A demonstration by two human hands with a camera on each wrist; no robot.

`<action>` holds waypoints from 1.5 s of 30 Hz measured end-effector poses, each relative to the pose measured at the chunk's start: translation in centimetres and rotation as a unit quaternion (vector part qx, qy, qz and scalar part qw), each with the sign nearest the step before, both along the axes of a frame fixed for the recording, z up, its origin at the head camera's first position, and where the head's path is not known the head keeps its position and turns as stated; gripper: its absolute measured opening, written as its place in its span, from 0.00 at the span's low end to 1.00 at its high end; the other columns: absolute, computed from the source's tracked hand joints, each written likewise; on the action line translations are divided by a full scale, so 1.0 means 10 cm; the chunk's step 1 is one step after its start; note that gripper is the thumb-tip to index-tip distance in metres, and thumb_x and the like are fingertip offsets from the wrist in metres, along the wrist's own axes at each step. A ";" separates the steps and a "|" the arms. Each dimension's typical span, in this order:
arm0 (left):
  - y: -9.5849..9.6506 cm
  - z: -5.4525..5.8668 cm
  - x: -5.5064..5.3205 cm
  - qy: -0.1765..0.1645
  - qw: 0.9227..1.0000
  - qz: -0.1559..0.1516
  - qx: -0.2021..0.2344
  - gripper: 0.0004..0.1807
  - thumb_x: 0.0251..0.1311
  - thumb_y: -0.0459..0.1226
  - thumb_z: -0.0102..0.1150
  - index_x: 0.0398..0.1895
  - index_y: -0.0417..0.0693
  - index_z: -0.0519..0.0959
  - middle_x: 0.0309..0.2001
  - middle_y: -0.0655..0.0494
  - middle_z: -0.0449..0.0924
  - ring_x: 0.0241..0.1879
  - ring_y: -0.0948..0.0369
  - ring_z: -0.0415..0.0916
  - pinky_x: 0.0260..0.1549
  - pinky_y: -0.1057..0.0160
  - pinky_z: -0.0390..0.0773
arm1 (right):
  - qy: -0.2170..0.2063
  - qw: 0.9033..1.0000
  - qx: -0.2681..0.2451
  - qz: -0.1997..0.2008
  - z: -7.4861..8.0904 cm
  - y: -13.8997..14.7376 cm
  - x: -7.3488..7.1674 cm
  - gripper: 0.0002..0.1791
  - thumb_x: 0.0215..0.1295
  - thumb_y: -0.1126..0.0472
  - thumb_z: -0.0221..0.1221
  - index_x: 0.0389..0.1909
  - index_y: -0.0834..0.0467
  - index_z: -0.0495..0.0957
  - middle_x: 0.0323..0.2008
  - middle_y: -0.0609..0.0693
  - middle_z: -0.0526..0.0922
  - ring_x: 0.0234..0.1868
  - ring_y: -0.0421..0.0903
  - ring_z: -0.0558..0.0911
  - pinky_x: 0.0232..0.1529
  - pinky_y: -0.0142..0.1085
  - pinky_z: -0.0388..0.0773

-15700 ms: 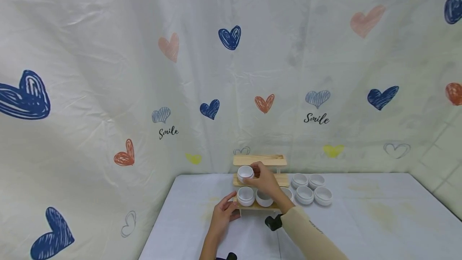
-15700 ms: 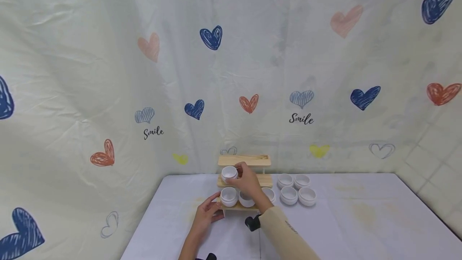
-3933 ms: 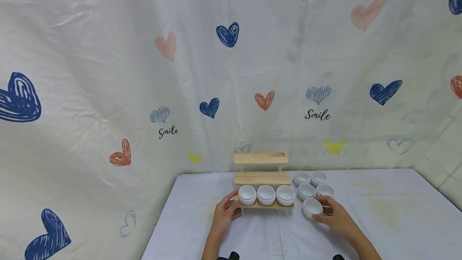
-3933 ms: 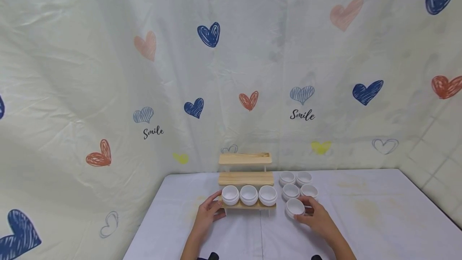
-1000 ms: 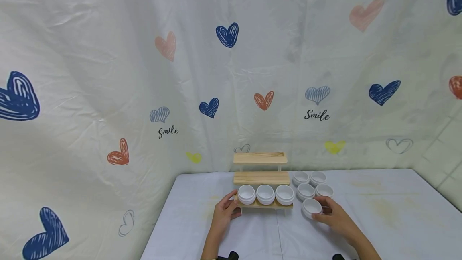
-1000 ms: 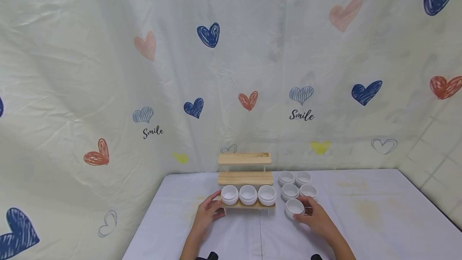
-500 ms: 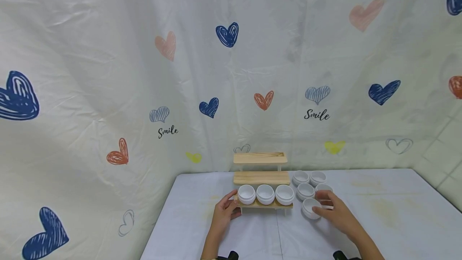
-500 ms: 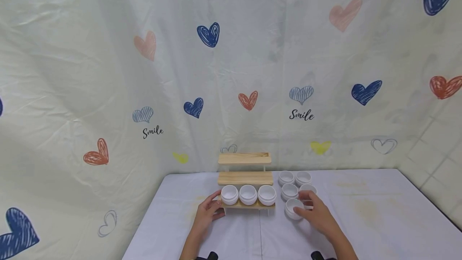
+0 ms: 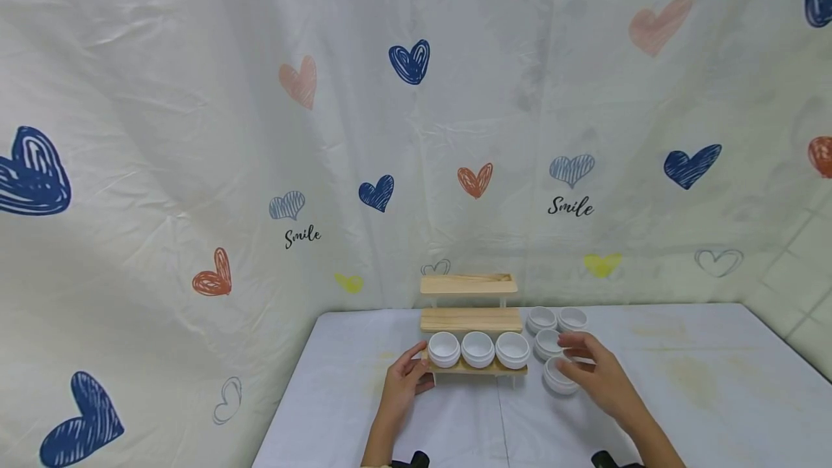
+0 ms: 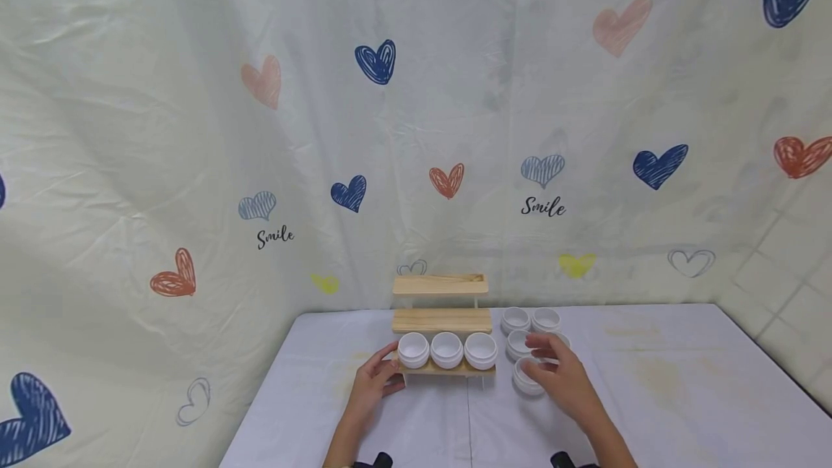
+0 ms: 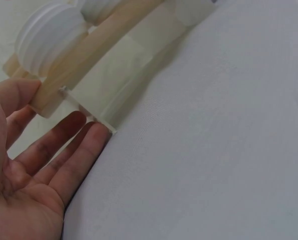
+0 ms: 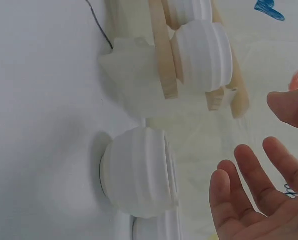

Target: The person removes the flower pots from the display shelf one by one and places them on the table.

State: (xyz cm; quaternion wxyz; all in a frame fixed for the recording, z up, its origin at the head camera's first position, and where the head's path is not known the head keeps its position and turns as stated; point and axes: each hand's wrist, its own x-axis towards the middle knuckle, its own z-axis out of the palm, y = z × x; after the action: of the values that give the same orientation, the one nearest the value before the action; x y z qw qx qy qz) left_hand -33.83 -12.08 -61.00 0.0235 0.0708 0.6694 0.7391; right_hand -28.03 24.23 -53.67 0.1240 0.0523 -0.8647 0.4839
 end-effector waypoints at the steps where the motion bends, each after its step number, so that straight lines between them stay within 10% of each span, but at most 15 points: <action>1: 0.00 0.00 0.00 0.001 1.000 0.000 -0.001 0.28 0.72 0.39 0.60 0.72 0.42 0.70 0.43 0.54 0.84 0.47 0.52 0.85 0.47 0.54 0.88 | 0.007 1.000 -0.006 0.001 0.01 -0.02 0.00 0.26 0.66 0.59 0.68 0.61 0.63 0.73 0.57 0.62 0.81 0.53 0.41 0.81 0.48 0.24 0.80; 14: 0.01 0.05 0.03 -0.003 1.000 0.000 0.000 0.28 0.73 0.38 0.59 0.73 0.41 0.69 0.44 0.54 0.84 0.48 0.51 0.85 0.49 0.49 0.88 | 0.033 0.997 -0.065 0.024 0.00 -0.27 0.05 0.24 0.65 0.61 0.69 0.58 0.63 0.75 0.55 0.58 0.80 0.48 0.28 0.77 0.48 0.26 0.82; 26: 0.02 0.01 0.00 -0.010 1.000 0.004 0.001 0.27 0.72 0.38 0.60 0.72 0.44 0.71 0.43 0.54 0.84 0.46 0.53 0.85 0.47 0.53 0.89 | 0.058 0.996 -0.060 0.020 -0.07 -0.44 0.04 0.26 0.61 0.62 0.71 0.57 0.66 0.75 0.55 0.59 0.80 0.50 0.33 0.77 0.52 0.34 0.82; 37: 0.01 0.03 0.01 -0.006 1.000 0.001 0.003 0.27 0.72 0.38 0.59 0.72 0.42 0.70 0.42 0.55 0.83 0.47 0.52 0.85 0.48 0.51 0.88 | -0.013 0.998 -0.059 0.001 -0.04 -0.60 -0.06 0.33 0.61 0.59 0.72 0.64 0.66 0.70 0.60 0.61 0.77 0.59 0.56 0.77 0.60 0.46 0.79; 45: 0.01 0.05 0.03 -0.008 1.000 0.003 0.000 0.27 0.73 0.36 0.57 0.73 0.42 0.70 0.43 0.54 0.84 0.47 0.52 0.85 0.49 0.50 0.88 | -0.033 0.997 -0.064 -0.024 -0.11 -0.67 -0.10 0.34 0.60 0.58 0.72 0.64 0.64 0.70 0.61 0.60 0.77 0.59 0.55 0.78 0.55 0.36 0.79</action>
State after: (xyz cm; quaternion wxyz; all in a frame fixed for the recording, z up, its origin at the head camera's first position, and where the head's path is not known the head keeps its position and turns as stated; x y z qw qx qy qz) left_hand -33.52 -11.99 -60.55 0.0267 0.0630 0.6691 0.7400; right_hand -29.06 17.52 -54.72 0.1102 0.0079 -0.8368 0.5363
